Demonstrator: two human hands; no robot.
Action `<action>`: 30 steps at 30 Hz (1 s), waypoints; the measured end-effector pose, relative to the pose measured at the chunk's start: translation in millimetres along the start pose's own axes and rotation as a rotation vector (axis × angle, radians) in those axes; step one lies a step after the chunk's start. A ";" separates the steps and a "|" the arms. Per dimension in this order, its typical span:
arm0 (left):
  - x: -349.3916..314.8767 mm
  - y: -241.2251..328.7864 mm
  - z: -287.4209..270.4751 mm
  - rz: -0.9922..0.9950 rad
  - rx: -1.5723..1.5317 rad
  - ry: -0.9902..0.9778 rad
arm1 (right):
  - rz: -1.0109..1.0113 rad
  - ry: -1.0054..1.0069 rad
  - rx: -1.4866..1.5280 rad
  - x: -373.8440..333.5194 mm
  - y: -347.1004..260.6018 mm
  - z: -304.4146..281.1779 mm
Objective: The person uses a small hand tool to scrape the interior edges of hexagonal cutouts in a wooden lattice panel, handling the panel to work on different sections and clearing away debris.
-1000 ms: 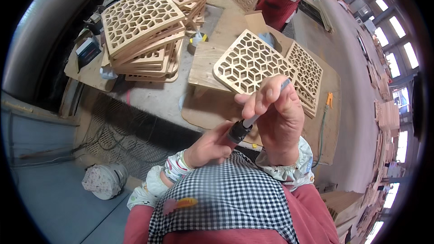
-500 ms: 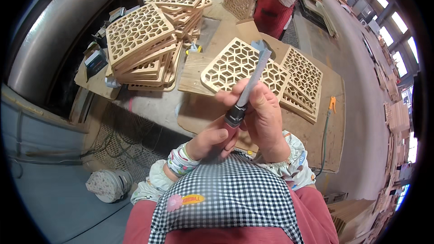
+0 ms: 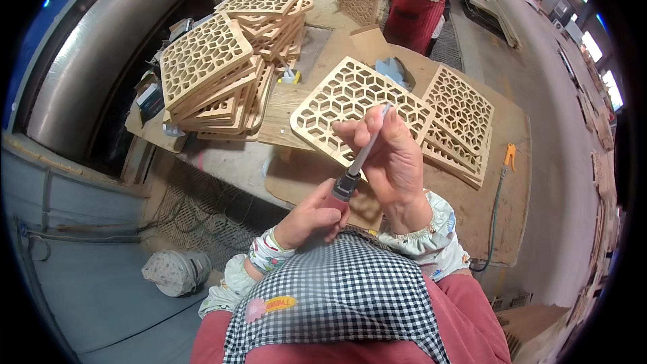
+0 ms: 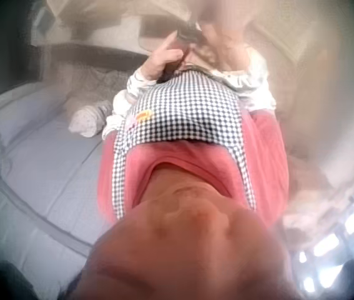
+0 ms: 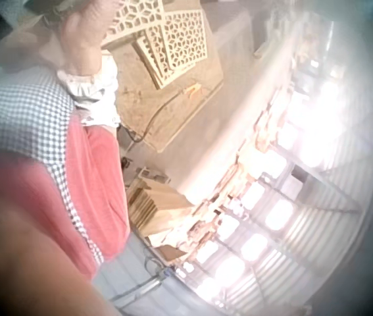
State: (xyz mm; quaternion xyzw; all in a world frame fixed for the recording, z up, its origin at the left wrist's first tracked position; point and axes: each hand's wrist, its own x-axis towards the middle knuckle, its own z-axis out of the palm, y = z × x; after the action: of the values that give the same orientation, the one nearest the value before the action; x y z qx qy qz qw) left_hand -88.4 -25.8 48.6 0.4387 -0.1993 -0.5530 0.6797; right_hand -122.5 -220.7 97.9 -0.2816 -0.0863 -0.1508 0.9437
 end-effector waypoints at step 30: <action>-110.4 -115.3 -76.9 -0.061 0.177 0.855 | -0.026 0.349 -1.836 113.6 -146.4 -78.1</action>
State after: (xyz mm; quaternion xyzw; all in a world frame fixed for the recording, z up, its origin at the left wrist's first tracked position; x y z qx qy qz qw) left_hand -130.9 105.0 -63.2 0.6903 0.0666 -0.3222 0.6444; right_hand -58.4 -407.6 135.4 -0.8894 0.2063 -0.2106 0.3493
